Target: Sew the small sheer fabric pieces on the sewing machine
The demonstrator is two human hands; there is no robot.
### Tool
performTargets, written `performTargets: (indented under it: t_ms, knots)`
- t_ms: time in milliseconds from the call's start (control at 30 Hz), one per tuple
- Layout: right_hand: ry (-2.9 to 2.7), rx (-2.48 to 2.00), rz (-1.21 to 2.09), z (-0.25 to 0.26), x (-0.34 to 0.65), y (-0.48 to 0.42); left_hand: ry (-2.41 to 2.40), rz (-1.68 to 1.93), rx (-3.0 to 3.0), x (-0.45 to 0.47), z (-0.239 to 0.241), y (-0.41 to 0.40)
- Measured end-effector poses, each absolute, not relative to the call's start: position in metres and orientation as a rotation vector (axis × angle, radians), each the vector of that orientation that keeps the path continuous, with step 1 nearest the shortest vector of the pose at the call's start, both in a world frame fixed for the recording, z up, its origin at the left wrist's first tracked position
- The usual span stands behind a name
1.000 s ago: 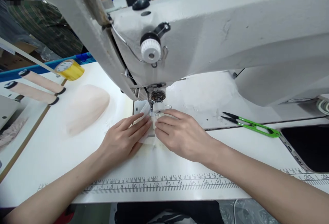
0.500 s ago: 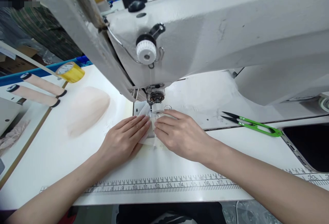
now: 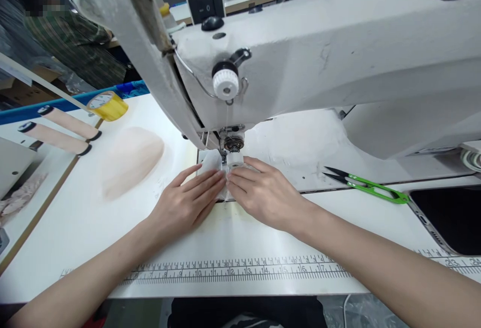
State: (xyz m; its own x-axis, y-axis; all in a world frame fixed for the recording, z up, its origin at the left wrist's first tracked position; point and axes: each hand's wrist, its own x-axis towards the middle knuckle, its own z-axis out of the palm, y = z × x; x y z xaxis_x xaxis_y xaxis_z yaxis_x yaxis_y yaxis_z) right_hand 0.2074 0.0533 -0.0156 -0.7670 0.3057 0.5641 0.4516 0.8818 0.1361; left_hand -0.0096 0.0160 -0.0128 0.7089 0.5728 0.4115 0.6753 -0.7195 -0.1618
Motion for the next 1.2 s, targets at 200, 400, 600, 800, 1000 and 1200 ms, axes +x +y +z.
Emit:
performTargets:
  t_ms: [200, 400, 600, 800, 1000, 1200]
  knots:
    - [-2.503, -0.543, -0.411, -0.017, 0.207, 0.050, -1.003, -0.494, -2.609, -0.010, -0.012, 0.012]
    - [-2.496, -0.578, -0.446, -0.018, 0.205, 0.059, -1.067, -0.520, -2.599, -0.010, -0.015, 0.025]
    - [-2.512, -0.616, -0.492, -0.017, 0.203, 0.055, -1.116, -0.552, -2.595, -0.006, -0.013, 0.015]
    - [-2.530, -0.651, -0.474, -0.017, 0.204, 0.048, -1.126, -0.526, -2.584, -0.007, -0.012, 0.006]
    - [-2.526, -0.656, -0.510, -0.016, 0.203, 0.052, -1.146, -0.496, -2.570, -0.008, -0.013, 0.013]
    - [-2.550, -0.714, -0.431, -0.017, 0.202, 0.057, -1.203, -0.510, -2.568, -0.010, -0.016, 0.023]
